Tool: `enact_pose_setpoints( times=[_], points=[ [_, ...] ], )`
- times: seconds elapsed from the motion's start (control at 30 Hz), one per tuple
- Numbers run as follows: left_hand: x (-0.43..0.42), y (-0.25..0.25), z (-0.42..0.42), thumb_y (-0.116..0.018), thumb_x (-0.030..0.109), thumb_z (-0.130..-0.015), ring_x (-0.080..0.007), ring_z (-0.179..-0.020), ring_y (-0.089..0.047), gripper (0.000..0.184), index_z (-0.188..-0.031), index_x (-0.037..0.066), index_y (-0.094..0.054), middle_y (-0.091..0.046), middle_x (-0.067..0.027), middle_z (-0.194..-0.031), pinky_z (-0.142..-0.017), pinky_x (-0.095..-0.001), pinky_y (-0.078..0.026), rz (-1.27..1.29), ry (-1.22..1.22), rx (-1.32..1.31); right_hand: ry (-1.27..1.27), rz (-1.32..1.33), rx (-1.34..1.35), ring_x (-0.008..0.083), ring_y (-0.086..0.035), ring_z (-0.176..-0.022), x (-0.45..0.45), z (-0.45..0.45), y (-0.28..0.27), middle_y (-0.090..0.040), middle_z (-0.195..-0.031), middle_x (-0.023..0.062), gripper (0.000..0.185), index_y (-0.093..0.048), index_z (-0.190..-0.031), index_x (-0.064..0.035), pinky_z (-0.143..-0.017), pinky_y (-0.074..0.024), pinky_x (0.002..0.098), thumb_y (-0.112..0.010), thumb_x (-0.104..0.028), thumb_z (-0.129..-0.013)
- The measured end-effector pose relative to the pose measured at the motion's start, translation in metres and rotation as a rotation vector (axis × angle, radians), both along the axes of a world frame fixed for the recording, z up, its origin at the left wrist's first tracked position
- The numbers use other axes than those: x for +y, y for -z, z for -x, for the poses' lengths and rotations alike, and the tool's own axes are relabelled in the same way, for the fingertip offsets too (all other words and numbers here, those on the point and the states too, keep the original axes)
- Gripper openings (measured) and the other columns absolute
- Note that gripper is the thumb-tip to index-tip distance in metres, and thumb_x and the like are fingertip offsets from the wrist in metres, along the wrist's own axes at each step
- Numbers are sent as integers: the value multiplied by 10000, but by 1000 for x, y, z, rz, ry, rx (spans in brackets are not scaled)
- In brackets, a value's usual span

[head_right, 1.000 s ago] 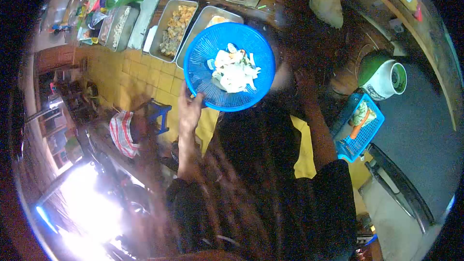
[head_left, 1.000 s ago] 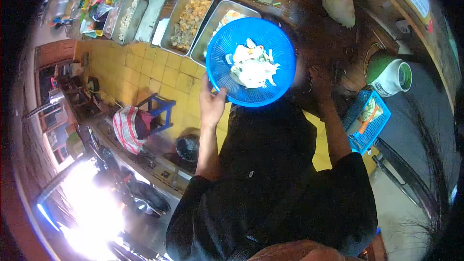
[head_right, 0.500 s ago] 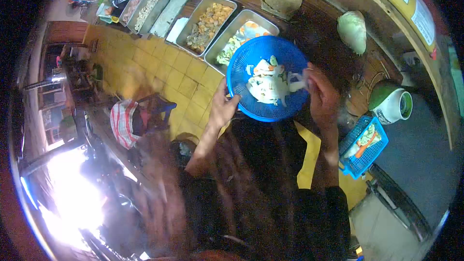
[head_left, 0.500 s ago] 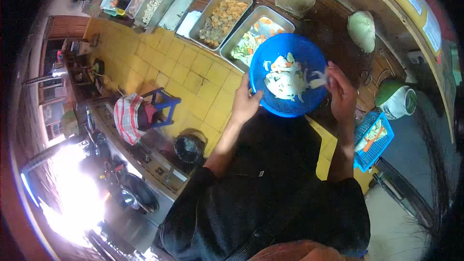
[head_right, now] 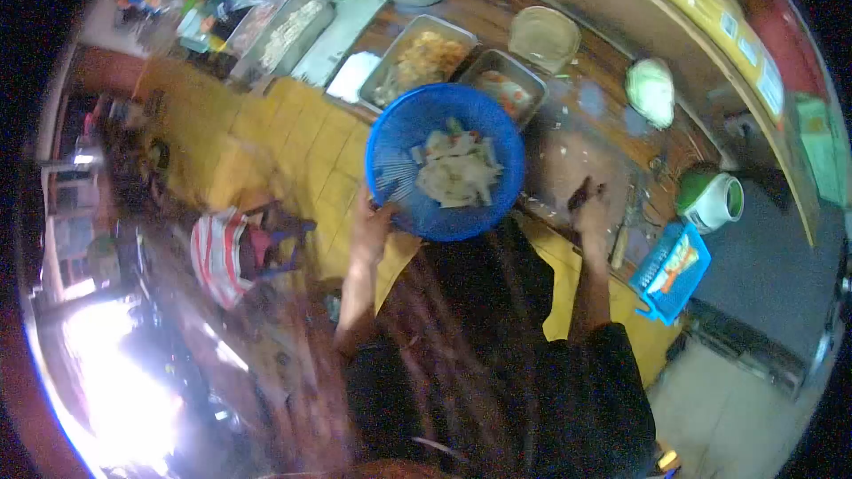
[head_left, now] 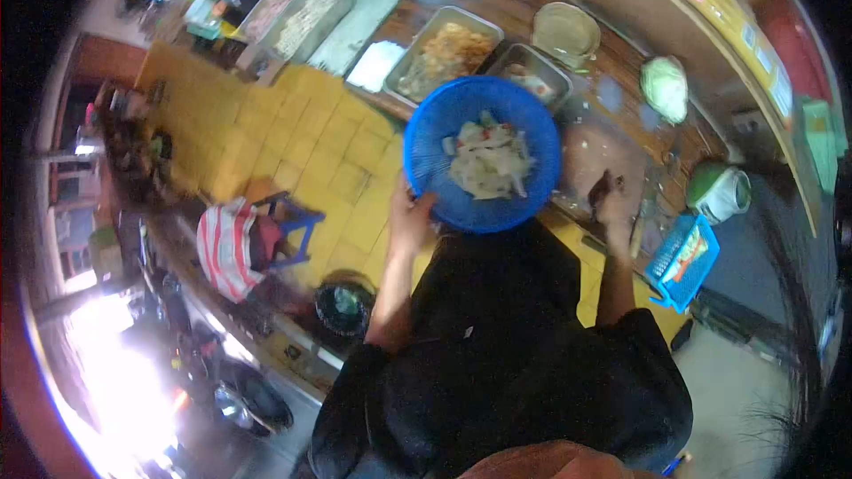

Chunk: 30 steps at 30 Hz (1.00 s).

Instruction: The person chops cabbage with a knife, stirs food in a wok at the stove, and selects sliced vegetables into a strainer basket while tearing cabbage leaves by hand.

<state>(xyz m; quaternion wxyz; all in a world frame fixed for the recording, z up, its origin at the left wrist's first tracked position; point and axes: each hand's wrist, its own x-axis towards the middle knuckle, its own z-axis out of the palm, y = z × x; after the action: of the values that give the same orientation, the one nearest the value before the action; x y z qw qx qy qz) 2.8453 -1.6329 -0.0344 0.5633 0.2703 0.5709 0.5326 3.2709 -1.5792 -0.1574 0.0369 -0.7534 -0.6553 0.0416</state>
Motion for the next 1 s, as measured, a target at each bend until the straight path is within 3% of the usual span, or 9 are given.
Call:
enact_pose_setpoints(
  times=[0.23,0.33,0.43,0.47,0.5,0.63,0.73,0.83,1.0],
  points=[
    [19,2,2,-502,-122,-802,-226,-1020,-604,606,-1365,36,-340,-576,-173,-1176,-788,-310,-530,23,78,-69,286,279,279,409,-545,-1077,-30,4,8,-555,-1193,240,279,-580,-1116,-17,-905,-451,466,-497,-95,-862],
    [30,-9,-23,-532,-83,-797,-237,-1080,-572,606,-1364,32,-349,-562,-171,-1210,-850,-333,-504,132,223,-147,-3,-233,-96,390,-588,-1008,-42,-13,12,-599,-1110,229,216,-587,-1055,-23,-820,-490,445,-493,-99,-876],
    [36,24,-57,-573,-43,-774,-240,-1092,-557,616,-1354,8,-371,-560,-155,-1221,-896,-355,-476,43,295,-8,211,4,23,387,-601,-984,-48,-29,14,-635,-1037,213,258,-598,-1092,-31,-805,-502,438,-502,-85,-858],
    [40,33,-69,-594,-23,-759,-240,-1092,-553,624,-1346,-7,-384,-560,-146,-1227,-915,-366,-463,-23,335,5,350,47,458,383,-598,-1004,-47,-35,14,-636,-1050,206,278,-605,-1101,-32,-832,-498,437,-507,-80,-845],
    [44,32,-82,-594,-23,-759,-240,-1092,-553,624,-1346,-7,-384,-560,-146,-1227,-915,-366,-463,-31,367,1,190,-93,426,390,-599,-992,-50,-44,16,-628,-1080,200,253,-625,-1060,-27,-840,-489,430,-536,-91,-833],
    [54,50,-145,-570,-8,-776,-271,-957,-619,608,-1340,90,-365,-590,-160,-1118,-720,-397,-569,194,421,139,127,-255,400,404,-586,-1000,-55,-56,-39,-623,-1088,217,223,-644,-1009,-1,-851,-482,430,-566,-93,-821],
    [66,61,-186,-582,11,-774,-251,-940,-613,607,-1342,87,-379,-573,-143,-1134,-687,-384,-563,42,383,-40,161,-261,405,412,-571,-1011,-64,-92,-31,-607,-1105,232,240,-631,-1027,6,-862,-479,440,-573,-90,-815],
    [73,47,-213,-575,-28,-823,-238,-979,-592,628,-1401,58,-343,-561,-169,-1182,-730,-356,-549,219,371,97,197,-200,372,429,-537,-1053,-80,-117,-23,-563,-1169,242,309,-595,-1104,-3,-887,-463,462,-586,-109,-814],
    [92,79,-224,-570,-15,-821,-124,-651,-545,535,-1327,55,-411,-619,-74,-928,-470,-254,-443,24,265,145,211,3,231,450,-478,-1130,-113,-136,10,-484,-1252,249,433,-513,-1232,-20,-937,-429,495,-589,-157,-828]
  ],
)
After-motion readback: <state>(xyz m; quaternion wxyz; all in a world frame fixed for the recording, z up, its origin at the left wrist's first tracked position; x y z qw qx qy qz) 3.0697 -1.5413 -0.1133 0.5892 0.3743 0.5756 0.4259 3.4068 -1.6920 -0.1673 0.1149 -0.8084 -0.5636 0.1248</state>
